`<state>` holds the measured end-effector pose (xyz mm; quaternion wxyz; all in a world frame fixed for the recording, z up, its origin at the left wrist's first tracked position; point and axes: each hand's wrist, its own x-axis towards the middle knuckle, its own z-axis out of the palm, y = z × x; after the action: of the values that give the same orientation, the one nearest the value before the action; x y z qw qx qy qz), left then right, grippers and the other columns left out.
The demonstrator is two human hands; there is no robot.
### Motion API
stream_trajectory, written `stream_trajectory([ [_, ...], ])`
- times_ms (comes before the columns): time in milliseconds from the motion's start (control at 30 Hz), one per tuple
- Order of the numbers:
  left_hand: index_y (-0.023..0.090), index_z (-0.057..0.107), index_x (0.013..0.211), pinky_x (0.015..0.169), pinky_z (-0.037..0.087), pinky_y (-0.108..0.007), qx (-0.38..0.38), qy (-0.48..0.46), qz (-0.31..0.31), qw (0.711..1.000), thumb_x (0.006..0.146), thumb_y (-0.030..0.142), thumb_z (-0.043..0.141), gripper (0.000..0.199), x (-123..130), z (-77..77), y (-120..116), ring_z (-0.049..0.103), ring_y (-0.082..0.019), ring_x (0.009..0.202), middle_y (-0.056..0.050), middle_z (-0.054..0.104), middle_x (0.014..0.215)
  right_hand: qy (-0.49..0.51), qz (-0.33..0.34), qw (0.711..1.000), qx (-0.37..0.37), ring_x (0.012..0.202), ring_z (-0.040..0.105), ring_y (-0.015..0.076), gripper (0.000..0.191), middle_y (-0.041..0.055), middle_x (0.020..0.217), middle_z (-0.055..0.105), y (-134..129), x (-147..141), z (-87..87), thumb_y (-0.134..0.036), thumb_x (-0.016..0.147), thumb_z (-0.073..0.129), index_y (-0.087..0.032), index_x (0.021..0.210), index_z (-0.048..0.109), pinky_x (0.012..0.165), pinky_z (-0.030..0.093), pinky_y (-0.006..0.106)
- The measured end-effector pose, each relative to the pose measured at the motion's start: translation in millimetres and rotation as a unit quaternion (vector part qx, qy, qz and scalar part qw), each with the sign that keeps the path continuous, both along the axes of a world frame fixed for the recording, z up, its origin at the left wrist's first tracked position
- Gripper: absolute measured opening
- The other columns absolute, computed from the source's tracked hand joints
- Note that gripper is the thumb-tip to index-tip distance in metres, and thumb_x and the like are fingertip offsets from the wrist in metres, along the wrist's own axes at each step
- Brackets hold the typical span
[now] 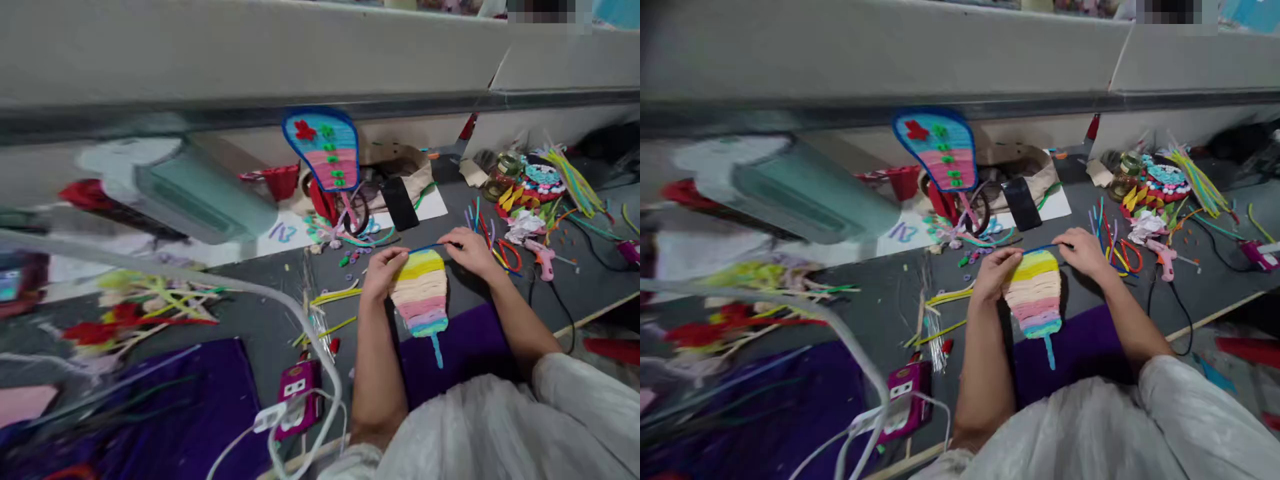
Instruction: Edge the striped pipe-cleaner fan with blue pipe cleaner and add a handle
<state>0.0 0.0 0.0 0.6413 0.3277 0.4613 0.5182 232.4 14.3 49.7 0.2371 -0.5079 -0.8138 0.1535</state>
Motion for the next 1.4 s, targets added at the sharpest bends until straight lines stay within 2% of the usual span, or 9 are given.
stream_trajectory([
  [233, 0.015, 0.075, 0.078, 0.061, 0.044, -0.025, 0.022, 0.045, 0.004, 0.999, 0.057, 0.041, 0.087, 0.035, 0.1, -8.5, 3.3, 0.057, -0.013, 0.062, 0.000, 0.067, 0.068, 0.010, 0.009, 1.000, -0.002, 0.095, 0.066, 0.0219, 0.026, 0.0062, 0.096, 0.076, -0.2, -1.4, -2.8, -0.016, 0.092, 0.055, -0.022, 0.103, 0.078, 0.087, 0.048, 0.034],
  [367, 0.014, 0.075, 0.078, 0.064, 0.043, -0.024, 0.069, 0.134, 0.012, 0.989, 0.067, 0.039, 0.078, 0.028, -0.9, -21.2, 8.5, 0.058, -0.013, 0.065, -0.001, 0.068, 0.071, 0.030, -0.001, 0.999, -0.015, 0.095, 0.068, 0.0218, 0.027, 0.0063, 0.100, 0.077, -0.3, -3.5, -14.0, -0.017, 0.091, 0.054, -0.023, 0.104, 0.077, 0.087, 0.050, 0.034],
  [467, 0.014, 0.076, 0.088, 0.068, 0.046, -0.026, 0.090, 0.265, 0.010, 0.960, 0.077, 0.037, 0.067, 0.027, -2.4, -31.8, 14.1, 0.063, -0.017, 0.073, -0.004, 0.073, 0.081, 0.064, -0.046, 0.996, -0.039, 0.094, 0.069, 0.0224, 0.028, 0.0075, 0.106, 0.077, -0.3, -7.7, -29.6, -0.019, 0.090, 0.054, -0.022, 0.108, 0.076, 0.087, 0.052, 0.035],
  [600, 0.016, 0.078, 0.097, 0.081, 0.050, -0.032, 0.088, 0.381, 0.004, 0.920, 0.080, 0.029, 0.065, 0.025, -4.0, -36.5, 16.9, 0.068, -0.023, 0.088, -0.008, 0.077, 0.095, 0.084, -0.127, 0.985, -0.075, 0.084, 0.069, 0.0226, 0.035, 0.0080, 0.097, 0.076, -1.4, -16.0, -52.2, -0.022, 0.088, 0.055, -0.020, 0.118, 0.072, 0.082, 0.054, 0.037],
  [800, 0.019, 0.079, 0.102, 0.098, 0.047, -0.040, 0.079, 0.448, -0.003, 0.890, 0.080, 0.023, 0.069, 0.024, 2.0, -30.4, 12.5, 0.068, -0.031, 0.105, -0.014, 0.077, 0.109, 0.078, -0.108, 0.990, -0.036, 0.096, 0.067, 0.0265, 0.044, 0.0144, 0.109, 0.071, -3.4, -29.7, -68.7, -0.019, 0.085, 0.050, -0.015, 0.125, 0.066, 0.094, 0.054, 0.045],
  [900, 0.018, 0.078, 0.104, 0.098, 0.048, -0.039, 0.078, 0.449, -0.012, 0.890, 0.082, 0.023, 0.067, 0.026, 3.3, -29.8, 13.6, 0.068, -0.030, 0.106, -0.013, 0.077, 0.110, 0.085, -0.092, 0.992, -0.009, 0.106, 0.065, 0.0294, 0.042, 0.0157, 0.113, 0.069, -1.4, -37.6, -65.4, -0.022, 0.085, 0.051, -0.016, 0.124, 0.067, 0.100, 0.052, 0.049],
  [1033, 0.019, 0.078, 0.104, 0.099, 0.048, -0.038, 0.073, 0.431, -0.009, 0.899, 0.082, 0.022, 0.067, 0.025, -0.5, -31.4, 16.5, 0.068, -0.028, 0.106, -0.011, 0.077, 0.111, 0.114, -0.085, 0.990, 0.006, 0.111, 0.064, 0.0303, 0.040, 0.0161, 0.118, 0.068, 0.9, -48.7, -50.4, -0.026, 0.085, 0.053, -0.017, 0.121, 0.069, 0.101, 0.051, 0.050],
  [1267, 0.017, 0.079, 0.091, 0.090, 0.052, -0.035, 0.052, 0.335, 0.024, 0.940, 0.074, 0.023, 0.071, 0.019, -3.6, -39.8, 20.9, 0.069, -0.025, 0.093, -0.008, 0.078, 0.095, 0.260, -0.034, 0.965, -0.008, 0.095, 0.071, 0.0242, 0.029, 0.0096, 0.104, 0.077, -2.0, -50.2, -7.7, -0.035, 0.088, 0.058, -0.020, 0.106, 0.074, 0.092, 0.054, 0.041],
  [1400, 0.014, 0.077, 0.095, 0.076, 0.054, -0.030, 0.034, 0.231, 0.021, 0.972, 0.072, 0.033, 0.072, 0.030, -5.0, -40.7, 19.1, 0.069, -0.021, 0.083, -0.007, 0.077, 0.089, 0.320, -0.086, 0.943, -0.016, 0.081, 0.071, 0.0216, 0.028, 0.0074, 0.094, 0.078, 3.8, -31.6, 1.5, -0.039, 0.086, 0.063, -0.019, 0.101, 0.075, 0.082, 0.055, 0.037],
])
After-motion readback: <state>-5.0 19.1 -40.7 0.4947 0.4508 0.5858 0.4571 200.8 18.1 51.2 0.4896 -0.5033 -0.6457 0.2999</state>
